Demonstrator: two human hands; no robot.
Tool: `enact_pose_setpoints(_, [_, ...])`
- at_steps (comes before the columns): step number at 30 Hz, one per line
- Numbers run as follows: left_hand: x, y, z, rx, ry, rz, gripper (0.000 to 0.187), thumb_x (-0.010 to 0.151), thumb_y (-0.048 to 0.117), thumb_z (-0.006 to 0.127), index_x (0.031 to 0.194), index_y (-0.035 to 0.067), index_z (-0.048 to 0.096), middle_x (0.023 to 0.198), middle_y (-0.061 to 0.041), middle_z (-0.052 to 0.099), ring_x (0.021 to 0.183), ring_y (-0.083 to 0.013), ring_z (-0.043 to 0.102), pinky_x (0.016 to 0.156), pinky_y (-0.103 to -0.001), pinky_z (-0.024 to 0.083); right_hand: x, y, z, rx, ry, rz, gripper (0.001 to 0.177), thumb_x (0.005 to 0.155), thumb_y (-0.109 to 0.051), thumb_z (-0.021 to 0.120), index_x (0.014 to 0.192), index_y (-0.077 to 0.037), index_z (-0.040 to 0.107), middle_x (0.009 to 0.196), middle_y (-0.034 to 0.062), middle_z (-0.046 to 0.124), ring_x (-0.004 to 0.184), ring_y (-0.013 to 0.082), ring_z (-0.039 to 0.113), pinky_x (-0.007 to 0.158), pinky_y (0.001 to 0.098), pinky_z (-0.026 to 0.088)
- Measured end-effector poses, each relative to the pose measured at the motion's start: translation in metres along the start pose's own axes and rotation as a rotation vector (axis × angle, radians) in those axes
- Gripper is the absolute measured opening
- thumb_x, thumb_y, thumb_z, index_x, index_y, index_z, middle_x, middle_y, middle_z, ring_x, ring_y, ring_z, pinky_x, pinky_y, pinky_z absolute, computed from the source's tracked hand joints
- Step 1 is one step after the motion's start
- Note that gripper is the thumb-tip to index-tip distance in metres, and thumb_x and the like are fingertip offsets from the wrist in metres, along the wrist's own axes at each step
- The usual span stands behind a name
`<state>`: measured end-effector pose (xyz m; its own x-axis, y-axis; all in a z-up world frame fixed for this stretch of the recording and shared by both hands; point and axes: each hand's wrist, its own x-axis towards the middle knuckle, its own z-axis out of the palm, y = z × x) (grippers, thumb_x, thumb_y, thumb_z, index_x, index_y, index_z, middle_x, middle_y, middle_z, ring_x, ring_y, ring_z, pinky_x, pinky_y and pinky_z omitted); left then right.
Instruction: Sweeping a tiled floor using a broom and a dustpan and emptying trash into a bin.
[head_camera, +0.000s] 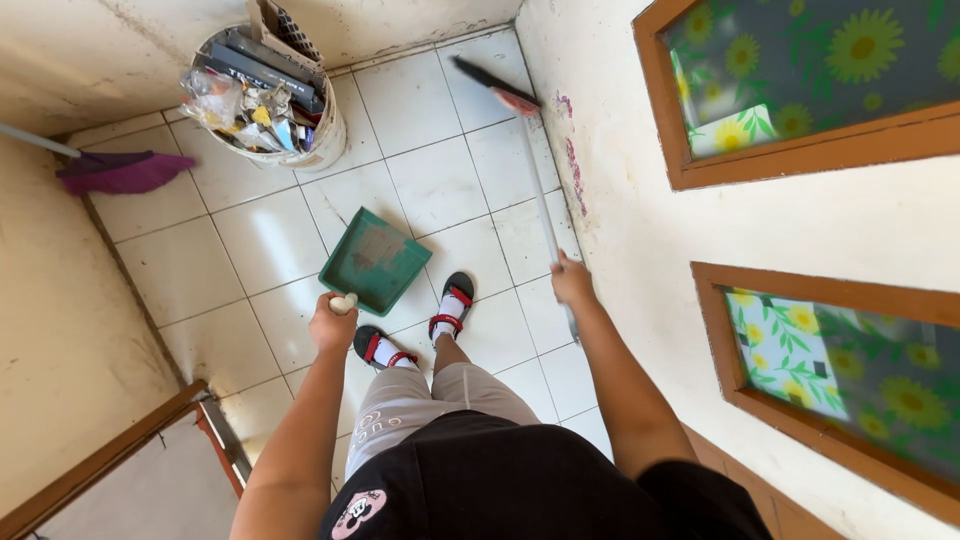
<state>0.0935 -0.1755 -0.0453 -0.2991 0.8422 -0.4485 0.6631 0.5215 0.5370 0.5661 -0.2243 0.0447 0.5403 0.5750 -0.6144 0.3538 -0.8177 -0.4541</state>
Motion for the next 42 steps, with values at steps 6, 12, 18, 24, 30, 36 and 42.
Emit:
enact_pose_setpoints(6, [-0.011, 0.023, 0.005, -0.045, -0.002, -0.002, 0.041, 0.078, 0.022, 0.083, 0.115, 0.019, 0.065, 0.105, -0.013, 0.075, 0.098, -0.0345, 0.071, 0.090, -0.044, 0.055, 0.026, 0.069, 0.055, -0.342, -0.166, -0.032, 0.030, 0.102, -0.024, 0.057, 0.122, -0.005, 0.068, 0.073, 0.0169, 0.072, 0.052, 0.0235, 0.068, 0.055, 0.0351, 0.057])
enact_pose_setpoints(12, [-0.016, 0.035, 0.007, -0.108, 0.005, -0.068, 0.039, 0.080, 0.021, 0.081, 0.115, 0.018, 0.066, 0.104, -0.013, 0.075, 0.099, -0.0336, 0.071, 0.090, -0.043, 0.055, -0.098, 0.026, -0.036, 0.192, -0.366, 0.242, 0.051, 0.100, -0.020, 0.060, 0.151, -0.019, 0.054, 0.059, 0.0005, 0.052, 0.042, 0.0112, 0.040, 0.039, 0.0315, 0.037])
enact_pose_setpoints(18, [-0.018, 0.038, 0.009, -0.118, 0.036, -0.121, 0.037, 0.081, 0.021, 0.080, 0.115, 0.018, 0.066, 0.105, -0.012, 0.075, 0.099, -0.0332, 0.072, 0.090, -0.043, 0.055, -0.044, 0.013, -0.057, 0.130, -0.214, -0.006, 0.050, 0.098, -0.018, 0.064, 0.147, -0.016, 0.057, 0.058, 0.0036, 0.056, 0.042, 0.0138, 0.051, 0.040, 0.0335, 0.045])
enact_pose_setpoints(24, [-0.027, 0.021, 0.018, -0.106, 0.100, -0.113, 0.039, 0.079, 0.019, 0.081, 0.115, 0.019, 0.068, 0.105, -0.012, 0.075, 0.100, -0.0346, 0.070, 0.092, -0.044, 0.054, 0.107, -0.048, -0.012, 0.237, -0.084, -0.037, 0.055, 0.097, -0.019, 0.064, 0.150, -0.013, 0.051, 0.060, 0.0083, 0.056, 0.043, 0.0177, 0.051, 0.042, 0.0387, 0.046])
enact_pose_setpoints(30, [-0.035, 0.005, 0.011, -0.142, 0.104, -0.163, 0.037, 0.080, 0.021, 0.081, 0.114, 0.018, 0.066, 0.103, -0.011, 0.076, 0.098, -0.0326, 0.071, 0.090, -0.044, 0.055, 0.166, 0.045, 0.062, -0.299, -0.220, -0.180, 0.045, 0.104, -0.027, 0.058, 0.143, -0.003, 0.059, 0.073, 0.0135, 0.071, 0.055, 0.0221, 0.068, 0.056, 0.0371, 0.057])
enact_pose_setpoints(36, [-0.025, -0.010, 0.011, -0.137, 0.129, -0.163, 0.036, 0.079, 0.019, 0.082, 0.113, 0.018, 0.067, 0.104, -0.011, 0.075, 0.097, -0.0323, 0.071, 0.089, -0.043, 0.055, -0.037, 0.004, 0.006, -0.075, -0.369, 0.048, 0.054, 0.099, -0.023, 0.061, 0.152, -0.021, 0.053, 0.068, 0.0077, 0.060, 0.047, 0.0171, 0.052, 0.045, 0.0362, 0.046])
enact_pose_setpoints(42, [-0.022, -0.017, 0.003, -0.138, 0.136, -0.187, 0.035, 0.080, 0.019, 0.081, 0.112, 0.018, 0.067, 0.103, -0.010, 0.075, 0.096, -0.0322, 0.071, 0.088, -0.043, 0.055, -0.062, -0.033, -0.034, -0.166, -0.318, -0.029, 0.051, 0.100, -0.026, 0.061, 0.150, -0.024, 0.052, 0.061, 0.0077, 0.058, 0.045, 0.0148, 0.051, 0.043, 0.0348, 0.047])
